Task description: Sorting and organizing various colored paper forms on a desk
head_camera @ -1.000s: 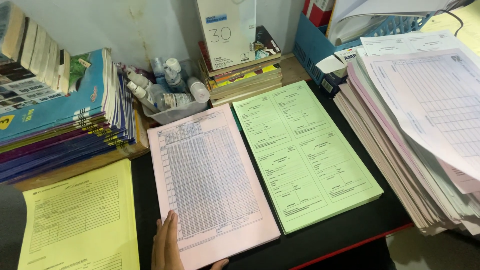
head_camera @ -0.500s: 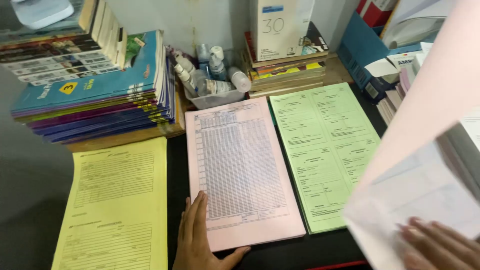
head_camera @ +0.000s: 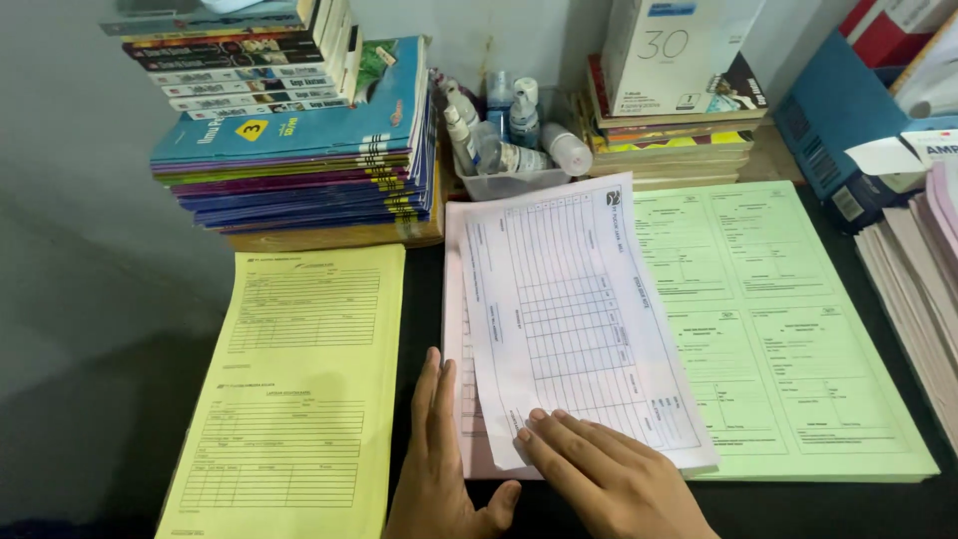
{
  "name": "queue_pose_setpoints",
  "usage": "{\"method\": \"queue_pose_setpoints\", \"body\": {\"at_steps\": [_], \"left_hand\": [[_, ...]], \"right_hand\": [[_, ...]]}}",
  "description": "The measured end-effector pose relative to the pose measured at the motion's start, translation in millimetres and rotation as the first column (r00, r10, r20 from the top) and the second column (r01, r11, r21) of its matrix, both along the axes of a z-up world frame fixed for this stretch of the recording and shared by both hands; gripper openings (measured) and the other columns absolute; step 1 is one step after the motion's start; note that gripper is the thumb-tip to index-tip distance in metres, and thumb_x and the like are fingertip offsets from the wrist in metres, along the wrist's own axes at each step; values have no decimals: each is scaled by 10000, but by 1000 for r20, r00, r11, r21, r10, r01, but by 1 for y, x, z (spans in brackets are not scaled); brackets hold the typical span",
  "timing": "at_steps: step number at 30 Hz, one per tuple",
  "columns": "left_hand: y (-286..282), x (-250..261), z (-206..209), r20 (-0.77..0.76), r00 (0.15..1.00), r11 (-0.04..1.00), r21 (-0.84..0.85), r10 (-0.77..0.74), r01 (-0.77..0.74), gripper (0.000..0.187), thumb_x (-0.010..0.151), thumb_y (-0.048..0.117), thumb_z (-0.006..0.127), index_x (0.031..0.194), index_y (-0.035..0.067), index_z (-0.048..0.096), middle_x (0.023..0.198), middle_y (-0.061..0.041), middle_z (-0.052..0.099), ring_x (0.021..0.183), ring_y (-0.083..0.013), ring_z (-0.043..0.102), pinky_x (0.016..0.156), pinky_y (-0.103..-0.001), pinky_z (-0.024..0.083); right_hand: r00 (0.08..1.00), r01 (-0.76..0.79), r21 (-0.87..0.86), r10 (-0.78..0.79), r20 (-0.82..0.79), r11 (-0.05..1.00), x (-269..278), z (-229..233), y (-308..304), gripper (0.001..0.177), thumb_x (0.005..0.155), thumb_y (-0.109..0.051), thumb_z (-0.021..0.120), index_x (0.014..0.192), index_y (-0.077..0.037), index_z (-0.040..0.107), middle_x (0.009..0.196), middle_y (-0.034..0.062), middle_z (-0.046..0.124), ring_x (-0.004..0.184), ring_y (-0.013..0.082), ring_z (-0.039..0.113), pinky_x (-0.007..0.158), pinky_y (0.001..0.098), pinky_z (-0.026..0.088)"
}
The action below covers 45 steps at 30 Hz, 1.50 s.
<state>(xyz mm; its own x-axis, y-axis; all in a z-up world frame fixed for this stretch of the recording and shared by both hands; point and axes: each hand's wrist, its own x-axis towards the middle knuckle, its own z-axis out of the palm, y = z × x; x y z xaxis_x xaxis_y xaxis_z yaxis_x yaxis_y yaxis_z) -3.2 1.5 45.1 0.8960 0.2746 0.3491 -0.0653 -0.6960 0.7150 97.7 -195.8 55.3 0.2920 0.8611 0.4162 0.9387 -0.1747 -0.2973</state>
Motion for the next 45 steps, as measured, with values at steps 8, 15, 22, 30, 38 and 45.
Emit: {"method": "queue_pose_setpoints", "body": {"at_steps": [8,15,22,30,38,45], "left_hand": [[-2,1,2,18,1000,1000,-15,-1,1,978,927,676,418,1571,-28,202,1680,-295,172,1558,-450,276,1209,-527,340],[1,-2,5,-24,1000,995,-100,7,-9,1077,872,833,399,1558,13,277,1666,-238,263,1539,-412,327,1188,-559,348],[-3,0,0,47,997,997,-51,58,-55,1035,875,778,446,1524,-22,347,1612,-241,380,1509,-386,400,1209,-504,364],[-2,-1,-4,14,1000,1000,-1,17,-17,1076,759,587,748,1546,1,306,1628,-243,350,1538,-388,346,1222,-499,338],[-6,-1,-3,-40,997,997,32,67,-66,1191,658,574,896,1557,50,315,1640,-194,357,1530,-352,369,1197,-466,376],[-6,-2,-3,-59,997,994,94,56,-50,1208,660,540,947,1560,47,310,1663,-166,321,1556,-366,308,1218,-487,337]], "right_hand": [[965,-208,0,205,-161,978,8,-8,5,463,1033,-276,656,1442,-76,573,1448,186,605,1319,356,600,1123,497,425],[997,-42,-94,48,56,995,29,-27,-32,533,935,-500,733,1379,-228,618,1441,41,614,1326,277,561,1074,550,383],[997,-75,-96,71,-42,993,27,-34,-31,338,960,-363,714,1257,-203,684,1443,85,614,1348,337,544,1074,632,343],[993,-60,-138,46,-105,989,30,-32,-24,358,964,-302,675,1303,-188,664,1508,105,560,1416,339,477,1093,631,306],[991,-91,-128,77,-105,988,29,-26,-25,320,999,-283,629,1298,-170,641,1494,109,565,1412,335,486,1089,613,313],[993,-74,-103,64,-94,992,29,-29,-22,333,979,-304,656,1285,-174,673,1498,95,569,1419,319,484,1105,607,319]]}}
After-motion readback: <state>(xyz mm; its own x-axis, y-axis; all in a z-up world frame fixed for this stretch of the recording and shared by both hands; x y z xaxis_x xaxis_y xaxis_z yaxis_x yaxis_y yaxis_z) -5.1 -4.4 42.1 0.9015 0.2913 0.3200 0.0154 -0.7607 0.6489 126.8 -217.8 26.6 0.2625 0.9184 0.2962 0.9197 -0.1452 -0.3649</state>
